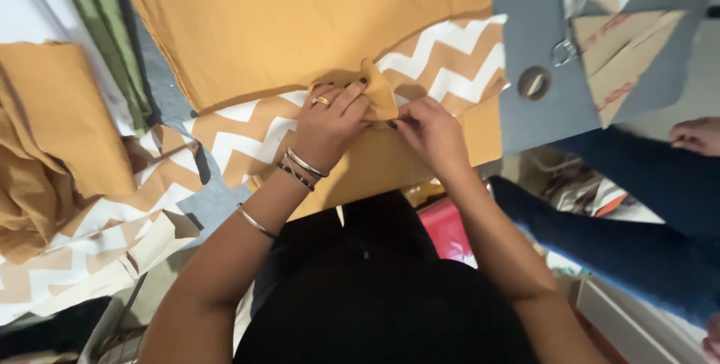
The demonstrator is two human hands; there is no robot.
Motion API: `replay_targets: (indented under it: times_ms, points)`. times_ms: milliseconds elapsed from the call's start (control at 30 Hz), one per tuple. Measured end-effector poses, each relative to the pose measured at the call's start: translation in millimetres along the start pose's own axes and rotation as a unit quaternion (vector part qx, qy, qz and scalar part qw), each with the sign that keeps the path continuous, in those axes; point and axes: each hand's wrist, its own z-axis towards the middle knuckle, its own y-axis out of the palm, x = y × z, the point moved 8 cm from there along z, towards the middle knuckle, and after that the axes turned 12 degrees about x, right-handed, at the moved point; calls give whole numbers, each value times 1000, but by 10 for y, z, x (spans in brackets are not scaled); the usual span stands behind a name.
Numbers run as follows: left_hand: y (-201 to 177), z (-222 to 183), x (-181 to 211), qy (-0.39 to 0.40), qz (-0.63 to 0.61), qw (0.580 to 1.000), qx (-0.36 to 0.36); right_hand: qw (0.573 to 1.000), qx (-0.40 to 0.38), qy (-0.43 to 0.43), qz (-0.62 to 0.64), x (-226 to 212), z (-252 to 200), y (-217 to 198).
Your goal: Folding and assembling fabric pieces to create a decorative bow for a pillow
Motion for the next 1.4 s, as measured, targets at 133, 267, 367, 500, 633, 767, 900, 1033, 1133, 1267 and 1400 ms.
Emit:
replay_targets:
  times_ms: [133, 267, 367, 500, 633, 767, 900, 1033, 1133, 1267, 1400]
  points:
    - [57, -78, 21, 25, 18, 1000, 5, 1000, -8, 2, 17, -63, 112, -353]
    - [94, -109, 58, 46, 28, 998, -40, 981, 194, -23, 7, 389, 517, -946]
    - [101, -139, 109, 57, 24, 996, -66, 963, 264, -22, -44, 740, 724, -1037]
    - [99, -186, 104, 80, 47, 993, -69, 933, 326, -136, -72, 721, 760, -1184]
    - [76, -177, 149, 84, 32, 993, -75, 953, 293, -29, -66, 834, 665, -1137]
    - [44, 10, 136, 68, 50, 996, -35, 941, 331, -68, -26, 423, 516, -1253]
    - [384, -201, -72, 2, 27, 990, -139, 945, 105, -247, 188, -564, 299, -846]
    - [193, -45, -102, -71, -97, 973, -198, 964, -43, -261, 15, -776, 381, -214]
    - [8, -7, -186, -124, -129, 962, -207, 952, -53, -298, -43, -572, 525, 62]
    - [-162, -205, -363, -96, -37, 982, -160, 943, -32, -327, 58, -594, 555, 41]
    - [-126, -349, -404, -106, -36, 985, -131, 944, -69, -322, -4, -530, 642, 190]
